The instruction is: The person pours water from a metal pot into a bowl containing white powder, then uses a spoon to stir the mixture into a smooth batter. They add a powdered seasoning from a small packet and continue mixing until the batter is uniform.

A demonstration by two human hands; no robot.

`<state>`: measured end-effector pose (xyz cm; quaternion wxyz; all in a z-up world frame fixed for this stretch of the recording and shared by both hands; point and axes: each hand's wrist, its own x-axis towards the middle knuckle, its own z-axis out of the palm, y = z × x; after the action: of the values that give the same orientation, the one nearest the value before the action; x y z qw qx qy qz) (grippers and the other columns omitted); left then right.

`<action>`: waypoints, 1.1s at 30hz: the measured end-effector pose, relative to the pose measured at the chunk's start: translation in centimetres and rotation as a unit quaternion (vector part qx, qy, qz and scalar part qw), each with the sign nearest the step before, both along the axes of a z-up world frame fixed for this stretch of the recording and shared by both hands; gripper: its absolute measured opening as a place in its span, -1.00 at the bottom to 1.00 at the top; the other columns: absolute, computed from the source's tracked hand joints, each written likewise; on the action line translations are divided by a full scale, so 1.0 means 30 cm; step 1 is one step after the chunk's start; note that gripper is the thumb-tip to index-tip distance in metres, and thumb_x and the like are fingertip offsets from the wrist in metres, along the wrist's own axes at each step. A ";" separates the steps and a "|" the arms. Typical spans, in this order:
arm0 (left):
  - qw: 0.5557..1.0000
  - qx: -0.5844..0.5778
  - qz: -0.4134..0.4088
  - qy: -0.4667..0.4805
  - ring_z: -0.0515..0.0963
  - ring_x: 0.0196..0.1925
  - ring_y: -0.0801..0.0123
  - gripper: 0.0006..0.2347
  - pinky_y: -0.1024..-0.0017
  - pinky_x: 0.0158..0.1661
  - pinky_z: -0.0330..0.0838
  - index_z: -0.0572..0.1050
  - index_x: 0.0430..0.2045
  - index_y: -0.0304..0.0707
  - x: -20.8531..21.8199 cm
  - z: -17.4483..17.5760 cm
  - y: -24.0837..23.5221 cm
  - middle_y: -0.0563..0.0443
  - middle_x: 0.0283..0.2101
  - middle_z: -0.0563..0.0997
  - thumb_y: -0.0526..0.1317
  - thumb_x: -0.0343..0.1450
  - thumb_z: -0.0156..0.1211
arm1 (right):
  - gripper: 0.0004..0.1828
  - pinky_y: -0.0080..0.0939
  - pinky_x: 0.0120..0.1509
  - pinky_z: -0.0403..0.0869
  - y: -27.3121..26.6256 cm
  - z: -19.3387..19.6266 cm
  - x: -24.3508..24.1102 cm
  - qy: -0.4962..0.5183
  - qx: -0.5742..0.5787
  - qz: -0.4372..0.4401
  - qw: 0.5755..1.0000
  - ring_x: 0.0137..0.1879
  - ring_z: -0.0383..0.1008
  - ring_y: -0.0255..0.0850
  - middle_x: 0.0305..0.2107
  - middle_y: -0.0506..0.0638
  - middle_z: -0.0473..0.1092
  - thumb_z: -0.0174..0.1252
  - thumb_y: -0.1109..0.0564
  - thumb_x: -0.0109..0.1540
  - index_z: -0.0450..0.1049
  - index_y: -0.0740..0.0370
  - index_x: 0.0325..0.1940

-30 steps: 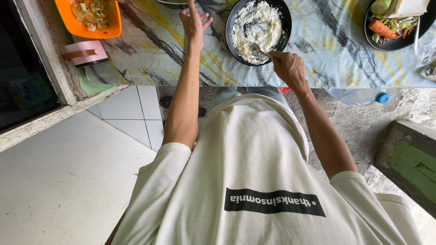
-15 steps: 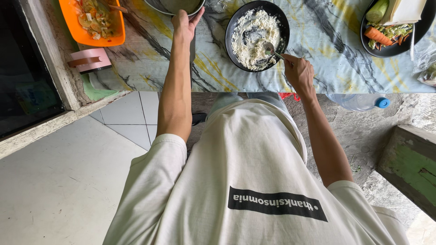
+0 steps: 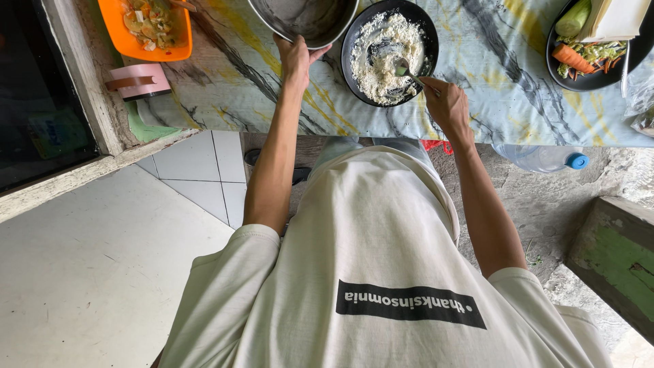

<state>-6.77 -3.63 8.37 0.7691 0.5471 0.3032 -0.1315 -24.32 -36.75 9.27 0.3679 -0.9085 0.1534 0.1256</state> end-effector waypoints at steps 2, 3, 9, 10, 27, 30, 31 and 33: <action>1.000 0.008 -0.010 -0.015 0.70 -0.09 -0.26 -0.36 0.13 -0.32 0.68 -0.34 0.43 -0.05 -0.040 0.015 -0.034 -0.53 0.31 0.16 -0.44 0.46 -0.23 | -0.74 -0.28 -0.63 0.10 0.004 0.007 0.006 0.002 0.012 0.002 1.000 -0.67 0.15 -0.40 -0.49 -0.06 0.56 0.09 0.11 0.40 0.65 0.10 0.08; 1.000 0.012 -0.015 -0.023 0.71 -0.09 -0.27 -0.37 0.14 -0.33 0.68 -0.33 0.41 -0.05 -0.057 0.015 -0.051 -0.53 0.33 0.16 -0.43 0.47 -0.22 | -0.73 -0.27 -0.62 0.10 0.004 0.008 0.008 0.008 0.015 0.004 1.000 -0.67 0.16 -0.40 -0.49 -0.05 0.56 0.09 0.11 0.40 0.65 0.10 0.09; 0.997 0.024 -0.042 -0.068 0.65 -0.03 -0.28 -0.32 0.13 -0.36 0.67 -0.39 0.46 0.02 -0.149 -0.031 -0.132 -0.50 0.35 0.05 -0.43 0.48 -0.20 | -0.74 -0.30 -0.61 0.13 0.011 -0.015 0.022 0.000 0.037 0.016 0.999 -0.63 0.22 -0.43 -0.42 -0.04 0.59 0.12 0.12 0.38 0.65 0.09 0.08; 0.995 0.030 -0.050 -0.075 0.64 0.00 -0.27 -0.32 0.14 -0.33 0.67 -0.41 0.44 0.00 -0.162 -0.040 -0.140 -0.52 0.35 0.05 -0.44 0.48 -0.22 | -0.74 -0.28 -0.62 0.12 0.011 -0.020 0.023 0.011 0.034 0.017 0.999 -0.64 0.19 -0.40 -0.42 -0.04 0.59 0.11 0.12 0.38 0.65 0.09 0.07; 0.969 0.213 -0.094 -0.077 0.58 -0.27 -0.10 -0.59 0.20 -0.33 0.66 -0.02 0.37 -0.44 -0.291 -0.313 -0.185 -0.64 0.01 0.45 -0.39 0.61 -0.11 | -0.73 -0.25 -0.58 0.16 0.001 -0.011 0.016 0.024 0.055 0.021 0.998 -0.62 0.23 -0.38 -0.48 -0.01 0.57 0.12 0.13 0.36 0.65 0.11 0.09; 0.959 0.250 -0.096 -0.091 0.57 -0.34 -0.05 -0.52 0.19 -0.34 0.64 0.02 0.49 -0.43 -0.309 -0.336 -0.188 -0.66 -0.03 0.56 -0.42 0.61 -0.10 | -0.73 -0.24 -0.57 0.15 -0.003 0.001 0.020 0.032 0.056 0.020 0.998 -0.62 0.23 -0.38 -0.49 -0.01 0.56 0.12 0.11 0.37 0.64 0.09 0.10; 0.959 0.241 -0.075 -0.127 0.60 -0.26 -0.03 -0.48 0.20 -0.28 0.65 -0.05 0.47 -0.39 -0.316 -0.331 -0.192 -0.64 0.04 0.48 -0.45 0.56 -0.12 | -0.72 -0.23 -0.57 0.15 -0.003 0.004 0.021 0.039 0.057 0.021 0.997 -0.61 0.22 -0.37 -0.51 0.00 0.55 0.12 0.11 0.38 0.64 0.09 0.11; 0.954 0.223 -0.038 -0.198 0.67 -0.11 0.01 -0.39 0.22 -0.16 0.68 -0.20 0.44 -0.29 -0.328 -0.307 -0.202 -0.57 0.20 0.32 -0.51 0.46 -0.16 | -0.72 -0.24 -0.57 0.15 -0.004 0.005 0.023 0.042 0.060 0.021 0.997 -0.62 0.21 -0.38 -0.51 0.00 0.55 0.12 0.11 0.38 0.64 0.09 0.12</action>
<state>-16.60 -9.69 -0.85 0.6669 0.7305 0.1454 0.0218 -23.63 -36.87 9.44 0.4121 -0.8817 0.1416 0.1808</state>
